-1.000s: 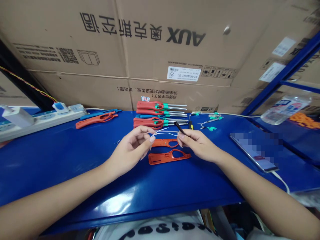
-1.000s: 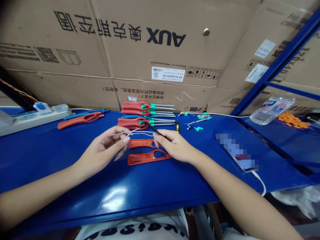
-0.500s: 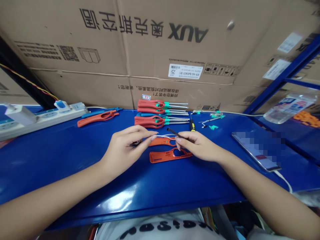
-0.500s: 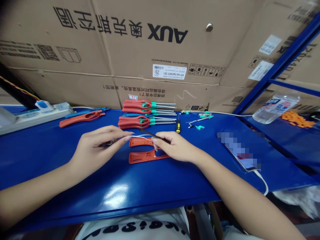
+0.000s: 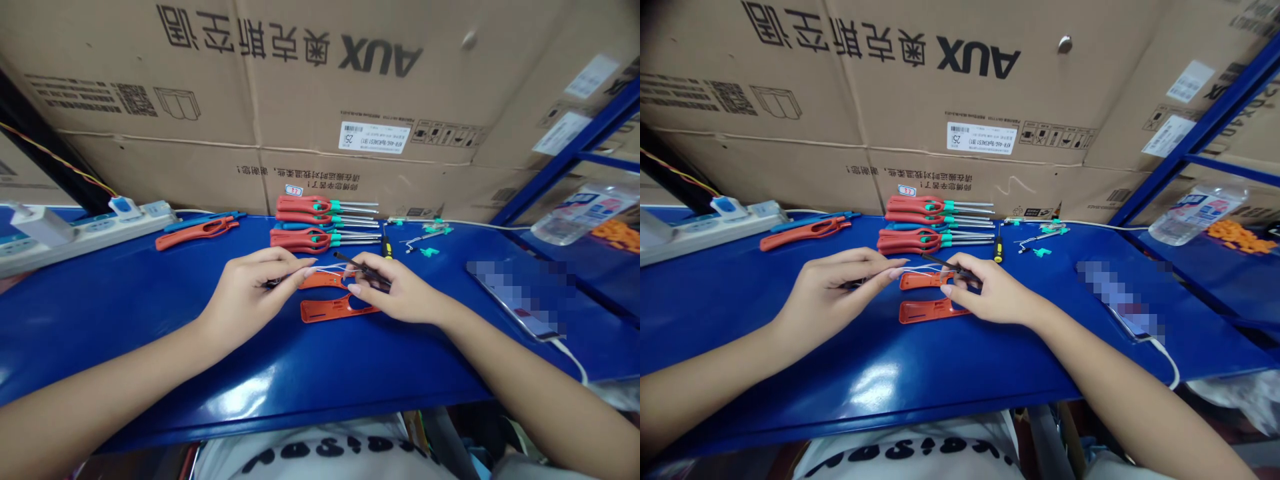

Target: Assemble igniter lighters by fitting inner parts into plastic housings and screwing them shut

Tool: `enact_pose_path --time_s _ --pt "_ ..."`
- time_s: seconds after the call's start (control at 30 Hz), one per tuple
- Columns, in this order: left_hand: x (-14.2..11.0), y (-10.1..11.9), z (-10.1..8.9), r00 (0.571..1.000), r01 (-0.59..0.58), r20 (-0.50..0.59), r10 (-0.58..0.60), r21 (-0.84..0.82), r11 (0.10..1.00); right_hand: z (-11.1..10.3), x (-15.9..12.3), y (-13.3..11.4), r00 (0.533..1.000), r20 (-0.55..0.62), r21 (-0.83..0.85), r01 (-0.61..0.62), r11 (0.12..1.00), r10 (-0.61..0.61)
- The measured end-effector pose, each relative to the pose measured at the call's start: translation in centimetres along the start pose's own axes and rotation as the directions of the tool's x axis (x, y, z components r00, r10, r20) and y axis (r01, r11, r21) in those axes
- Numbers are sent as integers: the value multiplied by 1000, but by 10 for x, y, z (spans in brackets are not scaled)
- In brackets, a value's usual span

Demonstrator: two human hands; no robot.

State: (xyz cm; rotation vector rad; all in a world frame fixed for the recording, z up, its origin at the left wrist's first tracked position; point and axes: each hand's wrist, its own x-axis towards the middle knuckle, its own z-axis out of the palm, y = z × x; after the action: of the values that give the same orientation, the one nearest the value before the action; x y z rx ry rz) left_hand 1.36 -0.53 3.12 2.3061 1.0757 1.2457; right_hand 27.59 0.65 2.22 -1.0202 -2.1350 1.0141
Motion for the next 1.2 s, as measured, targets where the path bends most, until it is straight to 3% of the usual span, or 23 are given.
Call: enact_pose_path --time_s 0.2,0.47,0.63,0.77,0.87,1.2 --pt "0 2 2 998 59 -18 -60 -46 997 -1 -1 1 998 -17 -82 63 995 -65" --pt "-1 3 5 985 164 -34 -169 -116 980 0 -3 -1 995 67 -142 86 986 -77" --pt "-3 6 5 990 107 -83 -114 -86 990 0 -2 -1 996 49 -164 82 983 -75" --pt "-3 9 4 995 3 -104 -6 -29 1000 2 0 1 989 20 -179 145 973 -144" --pt "-4 11 4 992 -75 -97 76 5 997 3 1 3 985 -4 -181 168 969 -171" --pt "-5 7 7 980 -181 -69 186 71 981 5 1 4 983 7 -178 179 967 -181"
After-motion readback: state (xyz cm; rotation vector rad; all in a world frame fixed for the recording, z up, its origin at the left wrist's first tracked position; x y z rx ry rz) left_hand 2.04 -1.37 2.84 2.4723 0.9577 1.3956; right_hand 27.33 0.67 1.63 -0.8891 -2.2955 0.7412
